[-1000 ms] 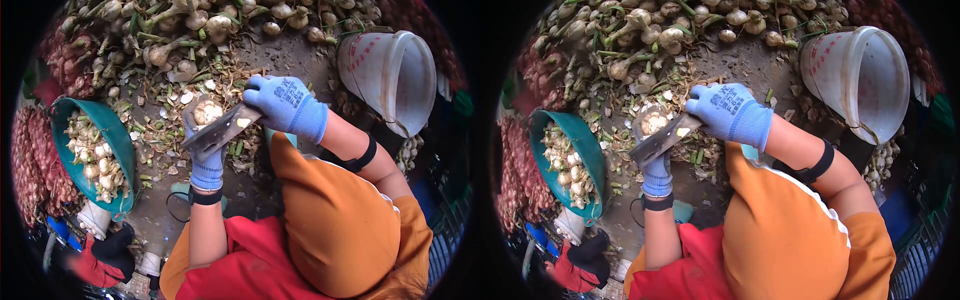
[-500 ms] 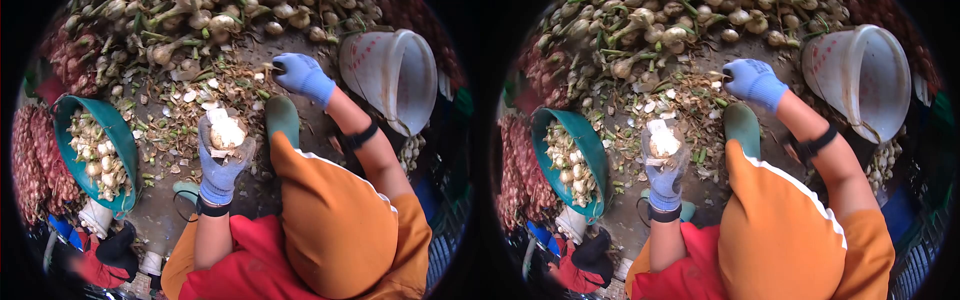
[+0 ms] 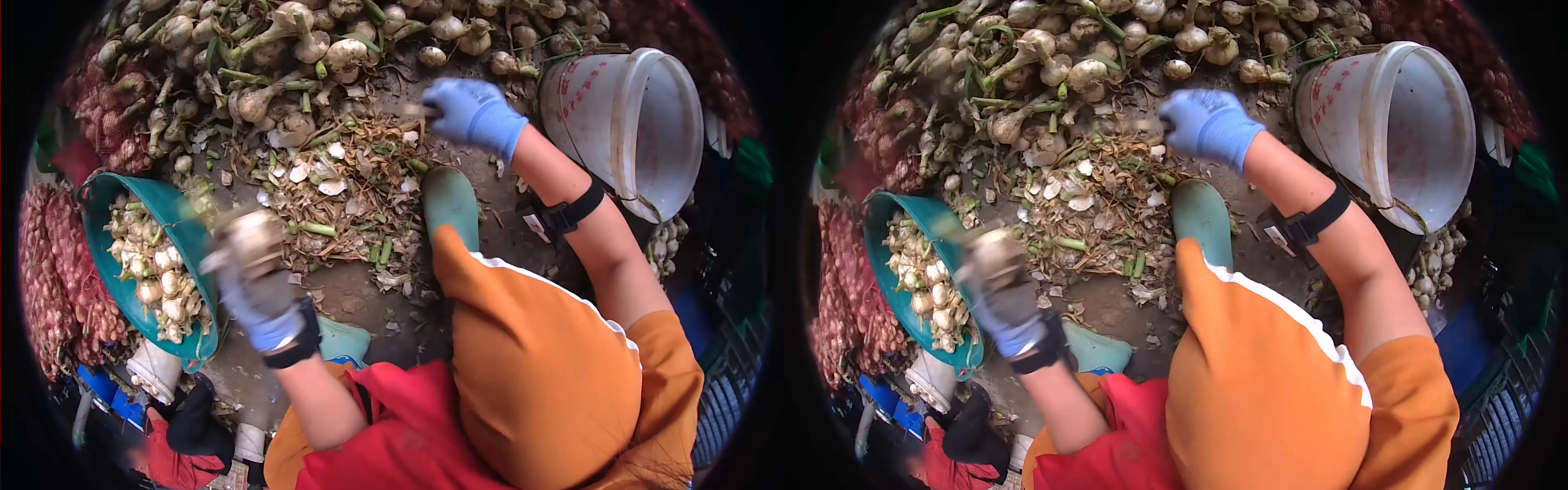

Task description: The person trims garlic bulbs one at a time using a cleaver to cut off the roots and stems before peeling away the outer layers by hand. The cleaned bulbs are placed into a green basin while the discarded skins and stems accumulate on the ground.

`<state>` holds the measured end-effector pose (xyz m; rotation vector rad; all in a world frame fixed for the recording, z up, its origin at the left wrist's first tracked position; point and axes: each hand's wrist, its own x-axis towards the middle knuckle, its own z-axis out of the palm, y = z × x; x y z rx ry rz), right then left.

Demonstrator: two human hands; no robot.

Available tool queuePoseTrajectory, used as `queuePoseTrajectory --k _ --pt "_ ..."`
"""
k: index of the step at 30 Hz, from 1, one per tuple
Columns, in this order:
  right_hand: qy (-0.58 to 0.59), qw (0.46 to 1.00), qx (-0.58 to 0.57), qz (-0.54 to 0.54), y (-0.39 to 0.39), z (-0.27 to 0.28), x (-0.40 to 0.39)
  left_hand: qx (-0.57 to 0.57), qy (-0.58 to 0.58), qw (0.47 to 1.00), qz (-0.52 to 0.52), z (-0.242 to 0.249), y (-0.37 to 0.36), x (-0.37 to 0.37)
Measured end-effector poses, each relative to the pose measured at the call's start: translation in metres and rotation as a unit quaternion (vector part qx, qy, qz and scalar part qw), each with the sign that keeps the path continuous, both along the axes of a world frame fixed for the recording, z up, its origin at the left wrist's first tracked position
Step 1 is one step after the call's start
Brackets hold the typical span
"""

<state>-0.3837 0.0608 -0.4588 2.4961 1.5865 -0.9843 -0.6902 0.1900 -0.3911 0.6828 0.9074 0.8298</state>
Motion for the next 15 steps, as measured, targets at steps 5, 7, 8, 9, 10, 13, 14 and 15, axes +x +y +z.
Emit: queuePoseTrajectory --k 5,7,8,9,10,13,14,15 --pt "-0.106 0.987 0.112 -0.05 0.013 -0.053 0.039 -0.138 -0.405 0.903 -0.041 -0.001 0.049 -0.048" --pt "-0.033 0.993 0.107 -0.042 0.02 -0.051 0.025 -0.118 -0.216 0.969 -0.029 -0.016 0.026 -0.012" --pt "0.034 0.988 0.14 -0.052 0.018 -0.047 0.006 -0.076 -0.142 0.985 -0.06 -0.025 0.001 0.007" --pt "0.177 0.97 0.15 -0.074 0.016 -0.038 -0.014 -0.036 -0.063 0.994 -0.088 -0.035 -0.026 0.024" --pt "0.317 0.931 0.156 -0.094 0.014 -0.027 -0.034 0.037 0.102 0.985 -0.132 -0.045 -0.043 0.042" --pt "0.516 0.825 0.026 -0.229 0.0 0.037 -0.064 0.02 0.079 0.973 -0.217 -0.058 -0.075 0.058" --pt "0.515 0.825 0.028 -0.229 -0.003 0.037 -0.061 0.038 0.073 0.973 -0.217 -0.058 -0.072 0.062" --pt "0.443 0.862 0.086 -0.229 -0.007 0.037 -0.056 0.041 0.07 0.973 -0.218 -0.054 -0.069 0.062"
